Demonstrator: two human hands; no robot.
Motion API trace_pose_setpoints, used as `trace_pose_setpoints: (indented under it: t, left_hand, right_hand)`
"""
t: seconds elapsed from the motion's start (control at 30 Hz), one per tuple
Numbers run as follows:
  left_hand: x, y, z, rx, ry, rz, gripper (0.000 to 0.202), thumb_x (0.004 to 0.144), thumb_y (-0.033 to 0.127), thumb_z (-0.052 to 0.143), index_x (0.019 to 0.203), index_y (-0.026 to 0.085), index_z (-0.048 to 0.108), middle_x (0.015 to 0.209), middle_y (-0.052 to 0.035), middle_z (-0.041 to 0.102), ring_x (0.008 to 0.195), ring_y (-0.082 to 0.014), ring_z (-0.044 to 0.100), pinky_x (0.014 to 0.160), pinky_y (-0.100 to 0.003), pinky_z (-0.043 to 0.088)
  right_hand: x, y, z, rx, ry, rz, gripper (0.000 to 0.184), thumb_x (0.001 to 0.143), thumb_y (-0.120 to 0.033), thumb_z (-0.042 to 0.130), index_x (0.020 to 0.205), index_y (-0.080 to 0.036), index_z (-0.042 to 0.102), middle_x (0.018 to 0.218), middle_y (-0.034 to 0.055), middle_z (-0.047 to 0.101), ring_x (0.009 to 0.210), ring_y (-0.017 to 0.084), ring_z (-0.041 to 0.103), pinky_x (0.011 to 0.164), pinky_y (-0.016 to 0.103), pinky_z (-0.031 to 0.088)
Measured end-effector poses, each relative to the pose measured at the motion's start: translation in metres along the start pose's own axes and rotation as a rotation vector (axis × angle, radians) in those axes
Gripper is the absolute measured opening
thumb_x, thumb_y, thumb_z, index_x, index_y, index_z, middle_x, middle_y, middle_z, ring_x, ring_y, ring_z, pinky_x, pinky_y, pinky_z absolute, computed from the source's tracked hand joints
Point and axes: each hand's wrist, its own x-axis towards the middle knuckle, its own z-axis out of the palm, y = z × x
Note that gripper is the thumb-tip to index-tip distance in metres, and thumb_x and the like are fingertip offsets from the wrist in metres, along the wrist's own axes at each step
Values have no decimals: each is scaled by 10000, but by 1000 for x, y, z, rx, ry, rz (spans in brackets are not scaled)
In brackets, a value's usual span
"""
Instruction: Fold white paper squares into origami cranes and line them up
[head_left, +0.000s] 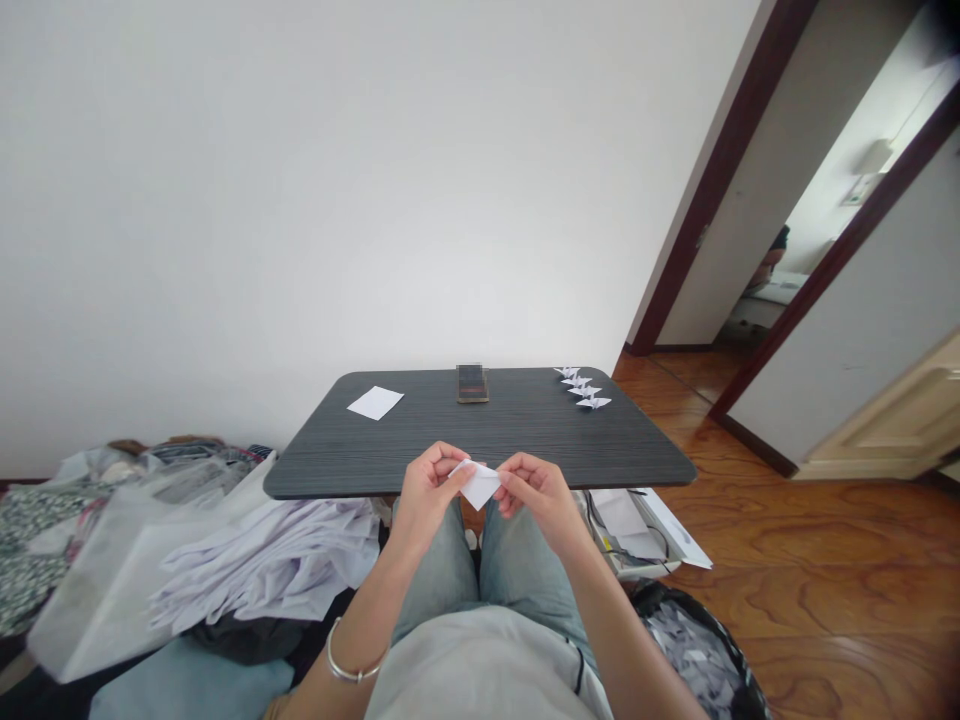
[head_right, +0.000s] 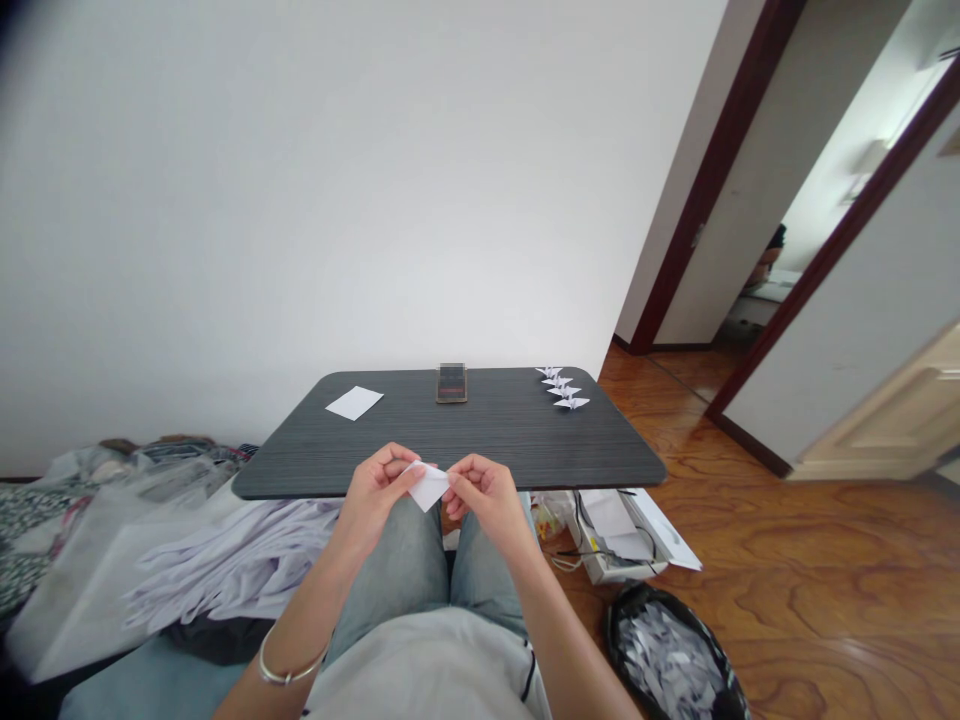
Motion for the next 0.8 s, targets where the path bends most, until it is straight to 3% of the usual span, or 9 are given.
trace_pose_setpoints:
  t: [0.23, 0.8]
  left_hand:
    - [0, -2, -1, 69, -30, 19, 231, 683, 299, 711, 771, 156, 552, 765, -50, 735, 625, -138, 638, 619, -238, 455]
    - [0, -1, 0, 49, -36, -14, 231, 703, 355, 674, 708, 145, 578, 632, -22, 679, 581, -127, 597, 578, -218, 430]
  right_hand:
    - [2, 1, 2, -5, 6, 36, 255, 680, -374, 696, 617, -151, 587, 478, -20, 608, 367, 73, 521, 361, 162, 436]
    - [-2, -2, 0, -103, -13, -48, 252, 714, -372, 665, 625, -165, 551, 485, -32, 576, 384, 70, 487, 385, 176, 412]
